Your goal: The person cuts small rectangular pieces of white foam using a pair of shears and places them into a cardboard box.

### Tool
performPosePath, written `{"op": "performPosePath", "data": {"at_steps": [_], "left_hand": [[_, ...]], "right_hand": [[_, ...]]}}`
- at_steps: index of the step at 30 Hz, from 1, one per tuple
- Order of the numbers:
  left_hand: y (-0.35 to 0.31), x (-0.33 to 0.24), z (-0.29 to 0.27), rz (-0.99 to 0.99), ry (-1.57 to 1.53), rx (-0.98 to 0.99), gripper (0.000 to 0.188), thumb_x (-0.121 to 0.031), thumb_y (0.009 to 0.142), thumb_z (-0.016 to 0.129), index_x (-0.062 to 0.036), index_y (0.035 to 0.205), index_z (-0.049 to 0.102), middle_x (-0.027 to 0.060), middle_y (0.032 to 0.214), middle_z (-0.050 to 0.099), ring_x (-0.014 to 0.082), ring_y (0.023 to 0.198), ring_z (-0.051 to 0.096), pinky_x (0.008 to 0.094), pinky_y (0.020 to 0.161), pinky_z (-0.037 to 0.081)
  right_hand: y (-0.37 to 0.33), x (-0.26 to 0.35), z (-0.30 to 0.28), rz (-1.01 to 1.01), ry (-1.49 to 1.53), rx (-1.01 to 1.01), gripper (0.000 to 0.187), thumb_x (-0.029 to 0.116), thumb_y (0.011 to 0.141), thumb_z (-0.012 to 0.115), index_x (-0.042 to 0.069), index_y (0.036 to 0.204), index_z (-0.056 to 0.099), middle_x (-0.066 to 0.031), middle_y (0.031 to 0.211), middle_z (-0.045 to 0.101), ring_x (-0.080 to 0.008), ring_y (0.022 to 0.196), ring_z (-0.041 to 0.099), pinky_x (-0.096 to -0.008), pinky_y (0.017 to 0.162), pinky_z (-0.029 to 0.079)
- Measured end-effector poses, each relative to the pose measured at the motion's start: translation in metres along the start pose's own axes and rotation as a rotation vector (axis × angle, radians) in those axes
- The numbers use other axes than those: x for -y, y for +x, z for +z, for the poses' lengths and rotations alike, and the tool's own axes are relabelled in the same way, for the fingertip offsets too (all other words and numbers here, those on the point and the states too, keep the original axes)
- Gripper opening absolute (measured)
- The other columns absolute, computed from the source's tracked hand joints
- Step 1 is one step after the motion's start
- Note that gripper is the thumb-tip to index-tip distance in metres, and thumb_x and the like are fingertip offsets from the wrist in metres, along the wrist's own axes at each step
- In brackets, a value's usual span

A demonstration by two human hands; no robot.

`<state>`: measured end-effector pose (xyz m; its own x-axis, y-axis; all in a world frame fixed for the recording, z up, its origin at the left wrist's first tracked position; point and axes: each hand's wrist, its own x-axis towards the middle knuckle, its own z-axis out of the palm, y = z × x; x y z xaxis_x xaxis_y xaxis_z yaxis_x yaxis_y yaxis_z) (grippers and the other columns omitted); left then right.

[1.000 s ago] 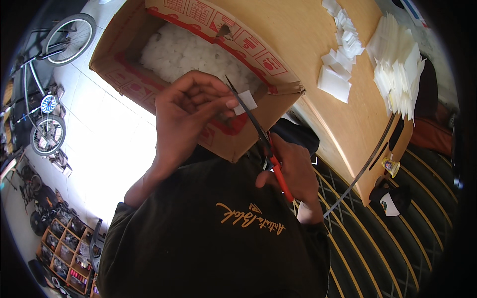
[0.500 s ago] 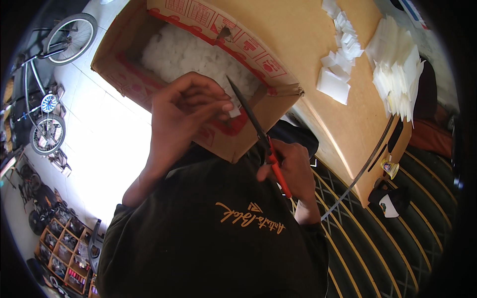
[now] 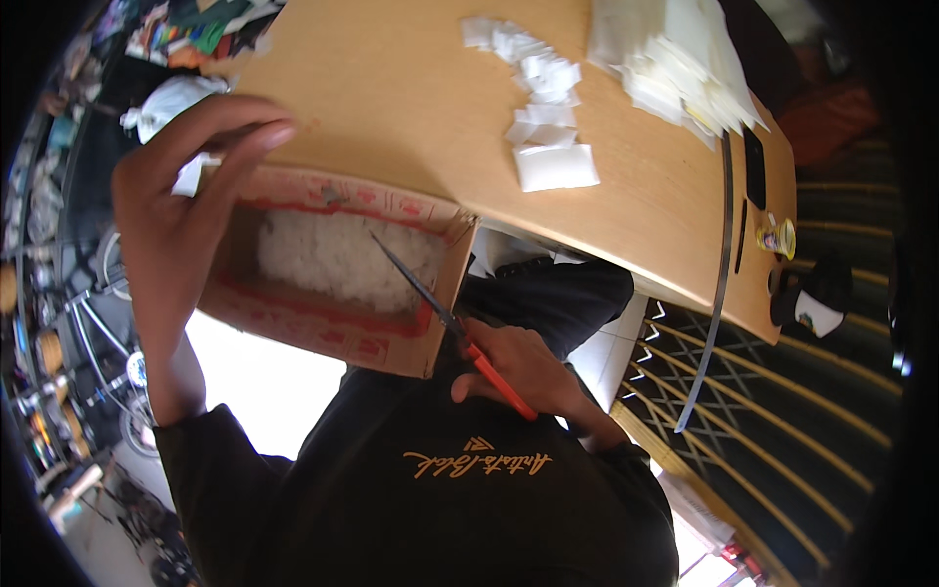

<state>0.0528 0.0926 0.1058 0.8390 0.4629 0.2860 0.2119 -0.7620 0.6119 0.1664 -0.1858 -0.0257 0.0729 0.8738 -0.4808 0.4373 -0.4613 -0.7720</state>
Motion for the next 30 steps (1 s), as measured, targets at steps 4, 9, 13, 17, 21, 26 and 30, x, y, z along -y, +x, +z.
{"op": "performPosePath", "data": {"at_steps": [4,9,13,17,21,26,30], "left_hand": [[0.082,-0.013,0.06,0.29,-0.11,0.339,0.014,-0.008,0.087,0.068,0.0024,0.096,0.068,0.0096,0.092,0.071,0.0143,0.083,0.067,0.0268,0.075,0.05],[0.141,0.001,0.176,0.437,-0.047,0.688,0.027,-0.006,0.082,0.07,0.0005,0.109,0.066,0.0117,0.105,0.069,0.0231,0.095,0.066,0.036,0.082,0.052],[0.148,0.018,0.225,0.694,0.085,0.664,0.041,-0.002,0.079,0.071,-0.0023,0.119,0.06,0.0109,0.12,0.06,0.0288,0.113,0.058,0.0398,0.094,0.048],[0.147,0.011,0.23,0.621,0.147,0.75,0.042,-0.001,0.078,0.07,-0.0029,0.119,0.06,0.0116,0.123,0.057,0.0312,0.117,0.054,0.0402,0.097,0.046],[0.143,0.012,0.229,0.584,0.092,0.658,0.034,0.0,0.079,0.068,0.0009,0.113,0.062,0.0164,0.109,0.063,0.0341,0.106,0.06,0.0419,0.089,0.049],[0.14,0.013,0.225,0.402,-0.027,0.548,0.019,-0.001,0.085,0.063,0.0049,0.103,0.064,0.0216,0.098,0.068,0.036,0.093,0.066,0.0429,0.081,0.05],[0.146,0.015,0.215,0.358,-0.079,0.512,0.016,-0.003,0.087,0.063,0.0037,0.102,0.064,0.0229,0.096,0.068,0.0355,0.089,0.067,0.042,0.077,0.051]], "right_hand": [[-0.005,0.005,0.006,0.012,0.026,-0.078,0.077,0.074,0.078,0.058,0.001,0.102,0.055,-0.0178,0.075,0.064,-0.0404,0.076,0.065,-0.0473,0.07,0.049],[-0.01,0.007,0.015,0.038,0.086,-0.166,0.068,0.07,0.082,0.057,0.004,0.096,0.054,-0.0162,0.071,0.062,-0.0404,0.074,0.064,-0.0488,0.067,0.048],[-0.01,0.006,0.019,0.053,0.1,-0.172,0.069,0.071,0.083,0.055,0.004,0.098,0.055,-0.0176,0.071,0.064,-0.0406,0.072,0.064,-0.0483,0.067,0.049],[-0.01,0.003,0.02,0.038,0.133,-0.174,0.069,0.071,0.083,0.054,0.003,0.097,0.055,-0.0182,0.071,0.064,-0.0407,0.071,0.064,-0.0484,0.067,0.049],[-0.007,0.001,0.02,0.022,0.121,-0.166,0.069,0.071,0.084,0.054,0.002,0.094,0.055,-0.0188,0.071,0.064,-0.041,0.072,0.065,-0.0486,0.067,0.049],[-0.007,0.002,0.018,0.012,0.13,-0.193,0.069,0.07,0.084,0.054,0.002,0.094,0.055,-0.0192,0.071,0.063,-0.0412,0.072,0.064,-0.0483,0.066,0.049],[-0.008,0.005,0.018,0.005,0.142,-0.215,0.067,0.069,0.085,0.055,0.003,0.094,0.056,-0.0192,0.07,0.063,-0.0414,0.071,0.064,-0.0482,0.066,0.049]]}}
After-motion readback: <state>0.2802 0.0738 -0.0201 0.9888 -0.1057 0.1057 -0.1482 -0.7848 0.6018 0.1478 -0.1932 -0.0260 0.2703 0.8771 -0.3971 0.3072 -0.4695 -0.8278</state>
